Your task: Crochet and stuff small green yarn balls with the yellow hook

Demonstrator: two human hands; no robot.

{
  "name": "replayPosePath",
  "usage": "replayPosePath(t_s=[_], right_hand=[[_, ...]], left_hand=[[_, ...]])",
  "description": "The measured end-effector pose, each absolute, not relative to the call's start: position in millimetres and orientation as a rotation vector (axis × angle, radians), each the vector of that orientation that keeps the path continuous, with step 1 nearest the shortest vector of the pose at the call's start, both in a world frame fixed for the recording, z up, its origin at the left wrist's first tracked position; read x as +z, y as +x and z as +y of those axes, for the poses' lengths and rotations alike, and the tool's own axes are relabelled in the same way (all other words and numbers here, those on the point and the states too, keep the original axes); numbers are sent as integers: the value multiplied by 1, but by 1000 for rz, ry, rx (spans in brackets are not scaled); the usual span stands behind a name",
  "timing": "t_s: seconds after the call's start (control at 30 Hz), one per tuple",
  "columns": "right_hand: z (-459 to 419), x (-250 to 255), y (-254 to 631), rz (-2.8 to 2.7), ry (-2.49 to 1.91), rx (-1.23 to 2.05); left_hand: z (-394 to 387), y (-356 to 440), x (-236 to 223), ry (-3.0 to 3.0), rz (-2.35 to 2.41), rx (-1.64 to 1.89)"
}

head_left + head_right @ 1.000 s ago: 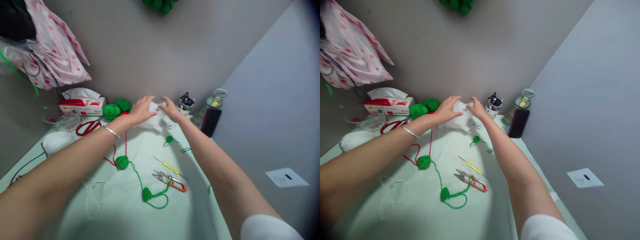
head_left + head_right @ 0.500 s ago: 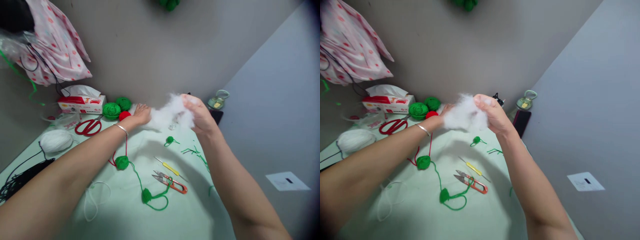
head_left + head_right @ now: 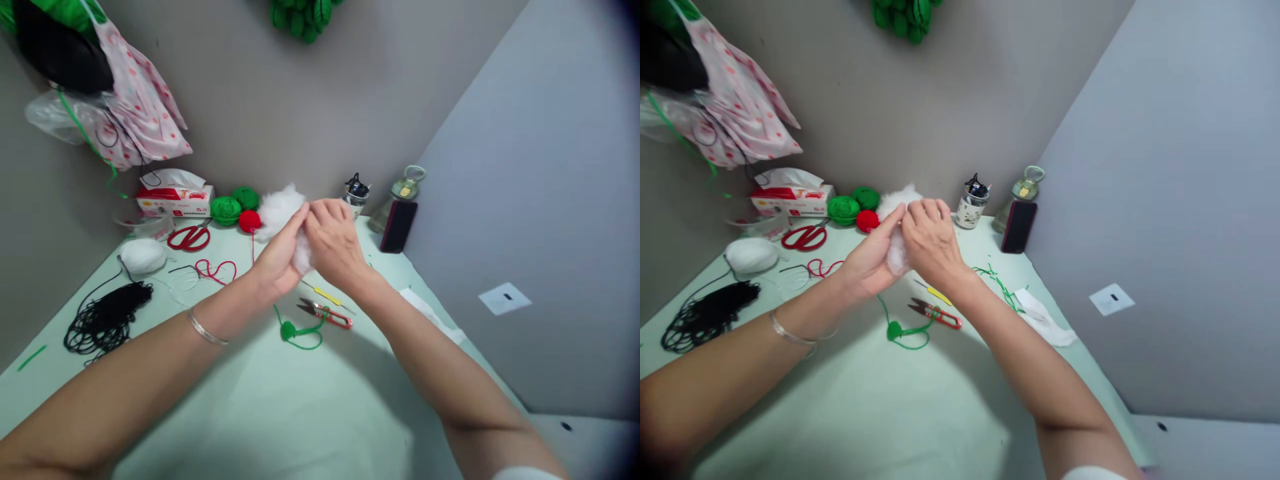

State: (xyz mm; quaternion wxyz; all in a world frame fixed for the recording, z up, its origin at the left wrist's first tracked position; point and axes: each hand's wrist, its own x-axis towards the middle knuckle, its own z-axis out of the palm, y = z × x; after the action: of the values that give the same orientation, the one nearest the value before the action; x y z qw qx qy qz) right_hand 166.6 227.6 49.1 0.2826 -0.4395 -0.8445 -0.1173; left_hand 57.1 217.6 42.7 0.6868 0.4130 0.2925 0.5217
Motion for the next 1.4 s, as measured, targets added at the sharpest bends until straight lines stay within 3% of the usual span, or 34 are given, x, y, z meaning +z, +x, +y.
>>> replayPosePath(t_s=[0.07,0.23,0.53,0.7,0.93,1.1,1.23,1.4], right_hand=[[209,47,167,-2365,-1146,-200],[158,37,183,-2209,-968,484],[126,-30,186,-2455,-1322,522],[124,-27,194,-2272,-1339,733],[110,-8,201,-1721,-1094,1645],[111,-6,208,-1892,-1105,1508],[113,-7,208,-1653,-1005,1379],[110,-8,199,-1279,-813,1626]], left_hand=[[212,51,38,900,714,1201],[199,15,25,890,824,1255],[143,-23,9,1094,1002,1159],[123,-23,-2,1355,1057,1022],[107,-15,-24,1961,898,921],[107,-16,-31,1793,1080,966],[108,-17,-33,1635,1159,951],[107,-12,-36,1624,1096,873]])
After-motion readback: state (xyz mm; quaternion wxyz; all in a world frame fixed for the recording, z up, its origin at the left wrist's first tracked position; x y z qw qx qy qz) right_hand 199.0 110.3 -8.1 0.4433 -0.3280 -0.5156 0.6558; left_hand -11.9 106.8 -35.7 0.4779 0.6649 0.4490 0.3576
